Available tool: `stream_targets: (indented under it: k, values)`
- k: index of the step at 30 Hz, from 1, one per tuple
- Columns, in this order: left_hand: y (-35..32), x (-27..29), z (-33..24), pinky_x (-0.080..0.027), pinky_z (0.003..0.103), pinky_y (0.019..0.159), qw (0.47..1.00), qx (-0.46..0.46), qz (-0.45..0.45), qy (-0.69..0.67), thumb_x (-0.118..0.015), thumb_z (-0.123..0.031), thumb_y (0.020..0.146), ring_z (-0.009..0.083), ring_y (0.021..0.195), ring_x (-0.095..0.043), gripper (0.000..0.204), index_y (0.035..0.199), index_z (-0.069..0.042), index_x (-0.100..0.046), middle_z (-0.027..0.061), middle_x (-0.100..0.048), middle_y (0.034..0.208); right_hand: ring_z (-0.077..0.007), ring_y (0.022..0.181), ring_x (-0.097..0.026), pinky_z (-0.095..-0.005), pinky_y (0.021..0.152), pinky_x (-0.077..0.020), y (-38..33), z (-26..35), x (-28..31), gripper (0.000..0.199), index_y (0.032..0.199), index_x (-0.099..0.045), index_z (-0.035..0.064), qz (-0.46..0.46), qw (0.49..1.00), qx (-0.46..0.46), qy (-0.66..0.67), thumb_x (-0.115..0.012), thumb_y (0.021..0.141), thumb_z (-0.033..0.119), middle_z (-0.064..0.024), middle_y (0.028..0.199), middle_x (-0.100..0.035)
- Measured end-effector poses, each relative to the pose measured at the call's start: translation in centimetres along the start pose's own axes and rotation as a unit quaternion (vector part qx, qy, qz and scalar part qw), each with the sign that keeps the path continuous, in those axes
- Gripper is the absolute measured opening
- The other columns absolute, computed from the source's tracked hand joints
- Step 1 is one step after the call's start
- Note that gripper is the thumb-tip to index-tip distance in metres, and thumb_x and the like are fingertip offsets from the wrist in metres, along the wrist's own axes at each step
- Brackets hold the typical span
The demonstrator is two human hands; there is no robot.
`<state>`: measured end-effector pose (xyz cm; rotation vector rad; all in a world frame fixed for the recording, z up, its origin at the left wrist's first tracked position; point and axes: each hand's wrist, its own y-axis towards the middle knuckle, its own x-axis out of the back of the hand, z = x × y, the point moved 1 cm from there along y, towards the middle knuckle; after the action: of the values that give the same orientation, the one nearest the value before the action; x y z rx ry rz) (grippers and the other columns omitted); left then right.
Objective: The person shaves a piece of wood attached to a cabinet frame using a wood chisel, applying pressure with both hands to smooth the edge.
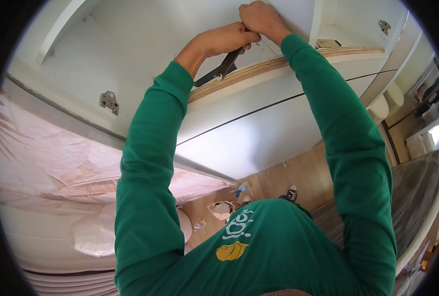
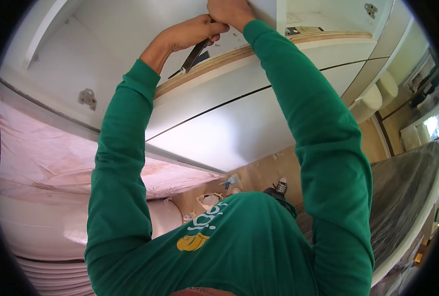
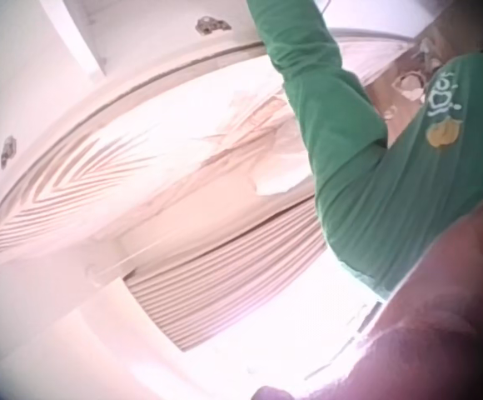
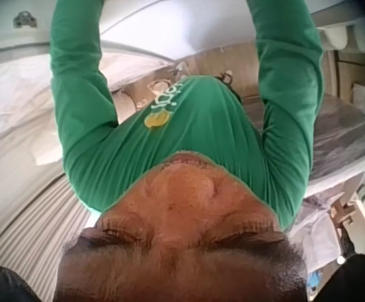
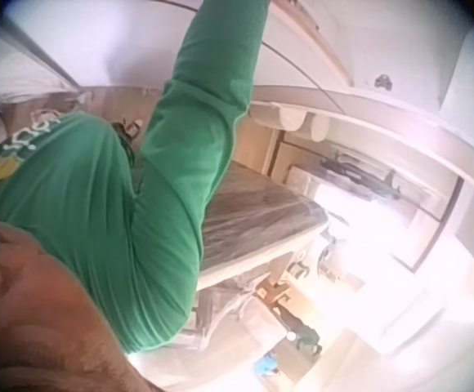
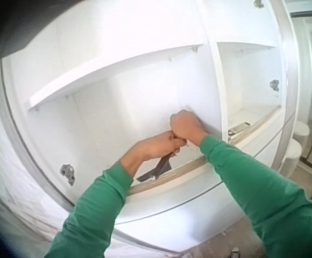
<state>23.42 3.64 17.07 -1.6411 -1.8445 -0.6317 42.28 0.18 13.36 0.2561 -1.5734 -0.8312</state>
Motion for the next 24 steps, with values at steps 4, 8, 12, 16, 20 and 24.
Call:
stream_targets:
  k: [4,8,12,16,20,24]
  values:
    - [1.2,-0.2,2.2,-0.042,0.03,0.073,1.0,0.023,-0.01,0.016,-0.065,-0.045,0.105,0.0119,0.075,-0.049,0.04,0.096,-0.006,-0.067,-0.0019,-0.056,0.081,-0.0543,0.101,-0.074,-0.0604,0.093,-0.0598,-0.2,-0.3,-1.8,0.037,0.105,-0.074,-0.0017,0.003,0.99,-0.081,0.114,-0.047,0.107,0.024,-0.0339,0.112,-0.076]
    - [0.7,-0.1,2.0,-0.043,0.03,0.075,0.999,0.035,0.009,0.035,-0.063,-0.045,0.105,0.012,0.076,-0.05,0.04,0.098,-0.006,-0.068,-0.0011,-0.057,0.083,-0.0527,0.1,-0.075,-0.0599,0.093,-0.0602,-0.8,-0.2,-1.1,0.037,0.104,-0.076,-0.0036,0.036,0.993,-0.056,0.094,-0.051,0.105,0.023,-0.0331,0.112,-0.077]
    - [0.1,-0.2,1.3,-0.044,0.029,0.075,0.998,0.044,0.005,0.041,-0.063,-0.045,0.104,0.0117,0.078,-0.051,0.041,0.1,-0.005,-0.07,-0.0004,-0.058,0.084,-0.0533,0.1,-0.075,-0.0605,0.093,-0.0595,-1.7,2.3,1.7,0.038,0.102,-0.076,-0.0042,0.063,0.954,-0.166,0.241,-0.052,0.104,0.025,-0.0324,0.112,-0.077]
    - [-0.5,-0.2,0.8,-0.046,0.03,0.077,0.996,0.07,-0.001,0.049,-0.065,-0.047,0.104,0.0123,0.08,-0.054,0.045,0.104,-0.002,-0.071,0.0002,-0.061,0.087,-0.0561,0.105,-0.072,-0.0605,0.098,-0.0567,-1.3,1.5,-1.3,0.046,0.103,-0.077,-0.004,0.084,0.986,-0.001,0.141,-0.05,0.104,0.033,-0.032,0.115,-0.078]
    - [-3.7,0.2,1.1,-0.047,0.03,0.08,0.993,0.106,-0.02,0.053,-0.067,-0.049,0.105,0.0129,0.083,-0.057,0.049,0.11,-0.001,-0.071,0.0012,-0.064,0.09,-0.0555,0.106,-0.073,-0.0601,0.099,-0.0565,-1.7,5.6,1.1,0.047,0.101,-0.078,-0.0035,0.086,0.949,-0.096,0.289,-0.051,0.104,0.035,-0.032,0.112,-0.078]
    - [-0.6,0.0,0.5,-0.047,0.029,0.081,1.0,0.014,0.014,0.012,-0.065,-0.05,0.106,0.0134,0.083,-0.056,0.049,0.112,-0.002,-0.071,0.0019,-0.063,0.091,-0.0559,0.11,-0.073,-0.0598,0.1,-0.0569,0.0,0.2,-0.8,0.051,0.104,-0.079,-0.0033,0.08,0.987,-0.057,0.125,-0.05,0.105,0.038,-0.0355,0.115,-0.077]
